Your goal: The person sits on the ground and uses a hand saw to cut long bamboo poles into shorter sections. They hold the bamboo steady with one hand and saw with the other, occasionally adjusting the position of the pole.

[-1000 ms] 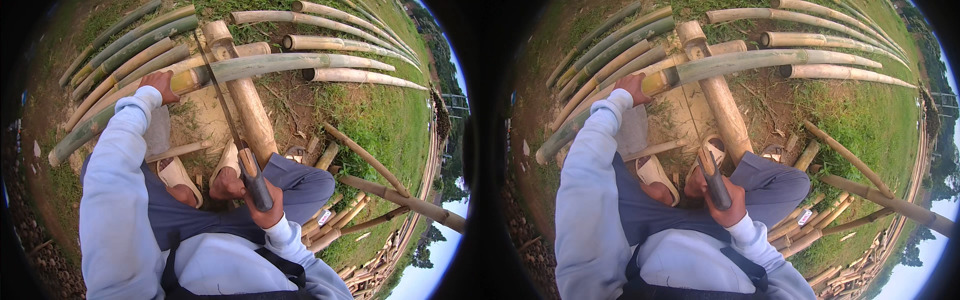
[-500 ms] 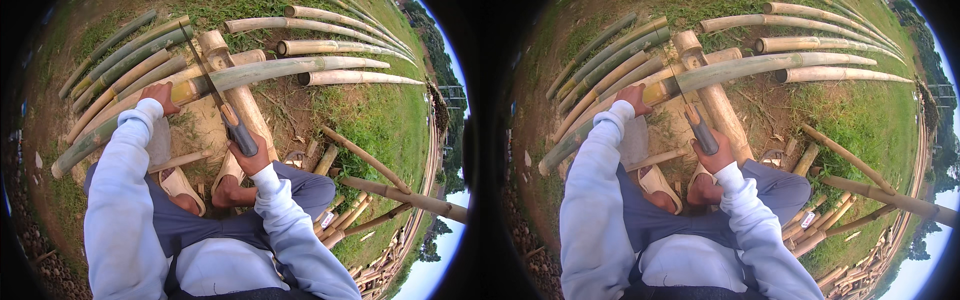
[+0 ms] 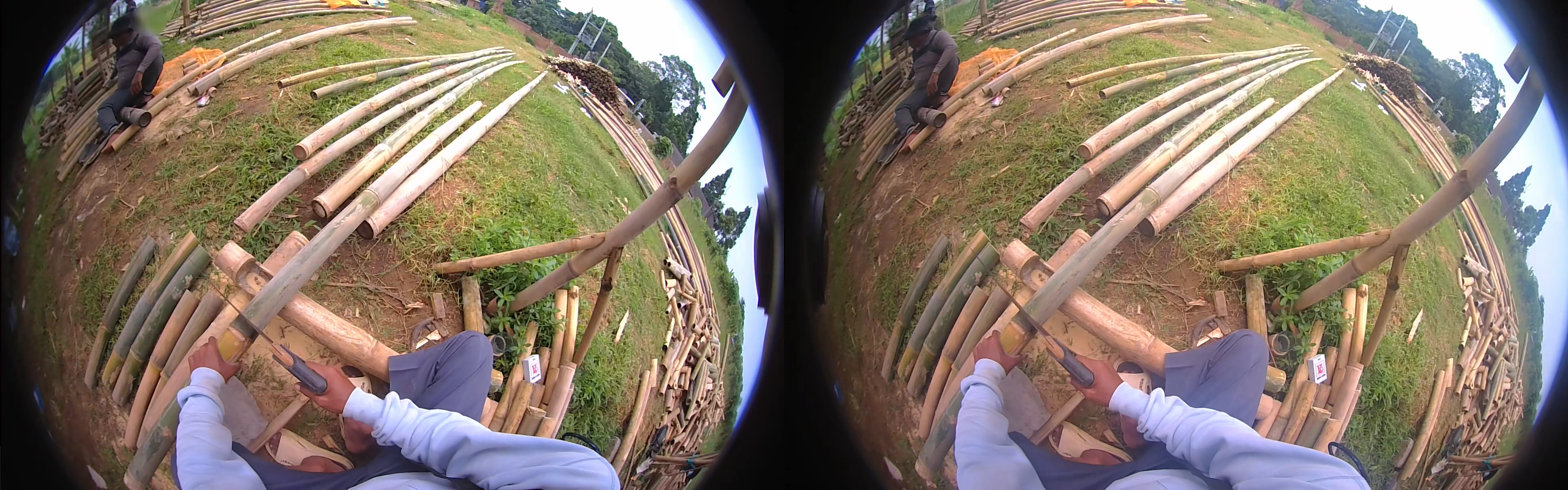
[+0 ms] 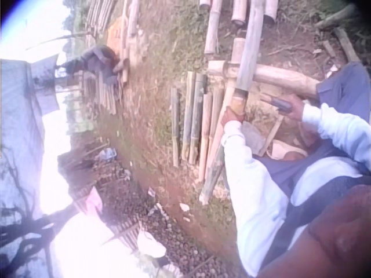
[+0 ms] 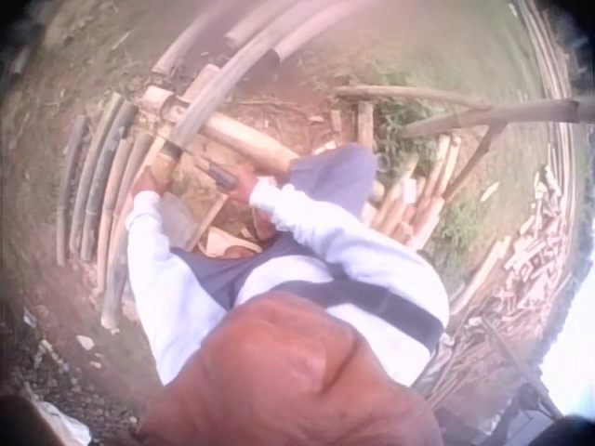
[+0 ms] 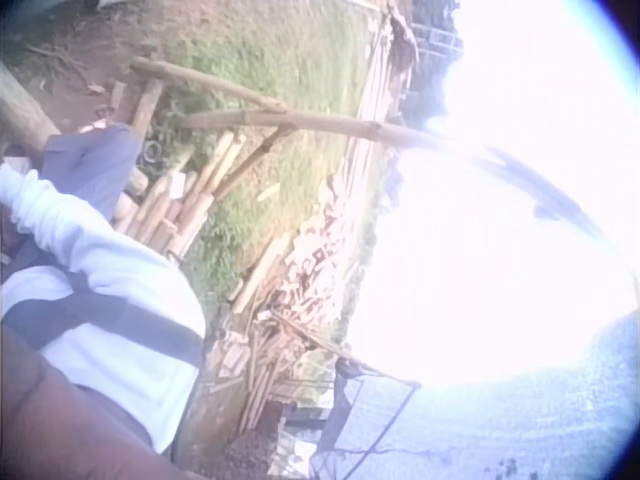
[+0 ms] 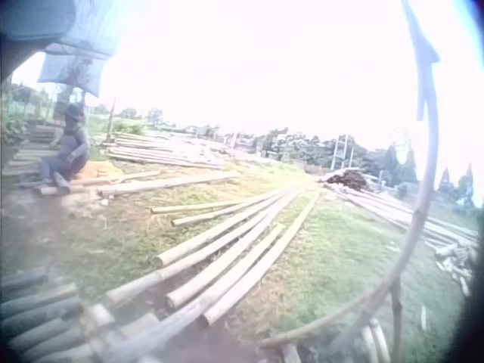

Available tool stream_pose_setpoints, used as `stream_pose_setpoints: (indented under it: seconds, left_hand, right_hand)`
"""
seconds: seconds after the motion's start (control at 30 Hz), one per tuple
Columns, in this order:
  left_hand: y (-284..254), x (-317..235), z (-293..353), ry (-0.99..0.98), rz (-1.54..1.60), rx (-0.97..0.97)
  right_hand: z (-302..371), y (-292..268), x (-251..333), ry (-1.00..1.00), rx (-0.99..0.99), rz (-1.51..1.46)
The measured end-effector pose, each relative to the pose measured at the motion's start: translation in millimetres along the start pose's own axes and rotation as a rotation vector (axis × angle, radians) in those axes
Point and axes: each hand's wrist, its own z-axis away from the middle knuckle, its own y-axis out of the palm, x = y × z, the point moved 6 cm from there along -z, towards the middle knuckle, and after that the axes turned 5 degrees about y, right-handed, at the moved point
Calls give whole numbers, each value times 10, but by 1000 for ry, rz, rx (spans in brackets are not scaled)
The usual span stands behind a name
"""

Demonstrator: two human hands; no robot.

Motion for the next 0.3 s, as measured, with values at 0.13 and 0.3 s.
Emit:
stream_pose_setpoints:
  seconds: [0.13, 0.3]
  left_hand:
    - [60, 209, 130, -70, 23, 75]
    - [13, 63, 173, -55, 21, 87]
  right_hand:
    - [19, 101, 311, 42, 40, 99]
    - [6, 12, 134, 115, 118, -41]
